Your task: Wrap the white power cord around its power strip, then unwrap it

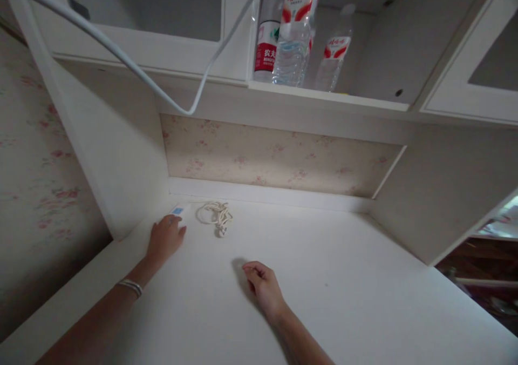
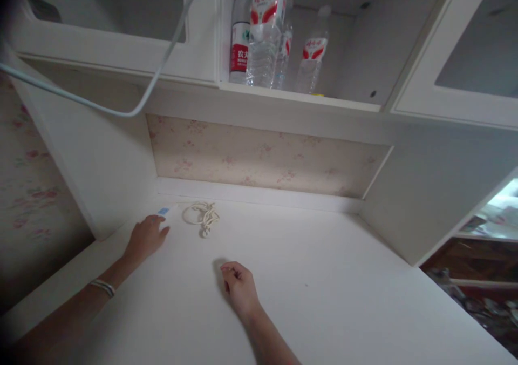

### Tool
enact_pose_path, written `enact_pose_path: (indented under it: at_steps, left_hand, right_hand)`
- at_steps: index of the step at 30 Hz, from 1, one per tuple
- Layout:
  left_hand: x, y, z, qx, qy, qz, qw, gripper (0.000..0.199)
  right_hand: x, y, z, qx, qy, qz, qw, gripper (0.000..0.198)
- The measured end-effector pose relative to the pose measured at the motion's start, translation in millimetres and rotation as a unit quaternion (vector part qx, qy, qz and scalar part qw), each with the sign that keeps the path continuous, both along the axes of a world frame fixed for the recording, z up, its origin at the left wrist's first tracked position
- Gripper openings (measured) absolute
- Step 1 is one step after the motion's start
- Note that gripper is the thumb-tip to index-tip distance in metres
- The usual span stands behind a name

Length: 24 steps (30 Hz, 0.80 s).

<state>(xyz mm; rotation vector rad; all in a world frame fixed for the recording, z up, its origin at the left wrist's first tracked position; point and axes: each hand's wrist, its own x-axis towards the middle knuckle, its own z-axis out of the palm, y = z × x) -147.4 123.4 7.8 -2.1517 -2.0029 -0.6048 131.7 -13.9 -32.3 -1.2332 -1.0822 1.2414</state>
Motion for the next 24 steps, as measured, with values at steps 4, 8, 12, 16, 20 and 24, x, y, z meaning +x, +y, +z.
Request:
enact_pose_path:
  at_steps: [4, 8, 12, 16, 20, 24]
  left_hand:
    - [70.4, -44.9, -1.9, 0.013, -0.184, -0.156, 0.97, 0.023]
    - [134.4, -91.2, -9.4, -0.1, -0.347, -0.269, 0.893, 0.022]
    - [158.0, -110.9, -16.5, -0.16, -0.373, -0.326, 0.854, 0.02]
    - [155.0, -111.3, -20.9, -0.203, -0.367, -0.345, 0.84, 0.02]
    - [152.2, -110.3, -22.5, -0.213, -0.36, -0.339, 0.843, 0.018]
    - [153.0, -111.6, -22.8, -0.215, -0.353, -0.336, 0.846, 0.017]
  right_hand:
    - [10.1, 2.3, 6.4, 0.059, -0.114, -0.051, 0.99, 0.033]
    - [21.7, -2.9, 16.9, 0.079, -0.378, -0.043, 0.922, 0.035]
    - [25.1, -9.9, 22.8, 0.087, -0.537, 0.029, 0.839, 0.027]
    - [24.2, -9.9, 23.2, 0.089, -0.555, 0.043, 0.826, 0.024]
    - [25.1, -8.7, 23.1, 0.092, -0.554, 0.049, 0.826, 0.022]
    - [25.2, -9.3, 24.6, 0.09, -0.557, 0.049, 0.824, 0.021]
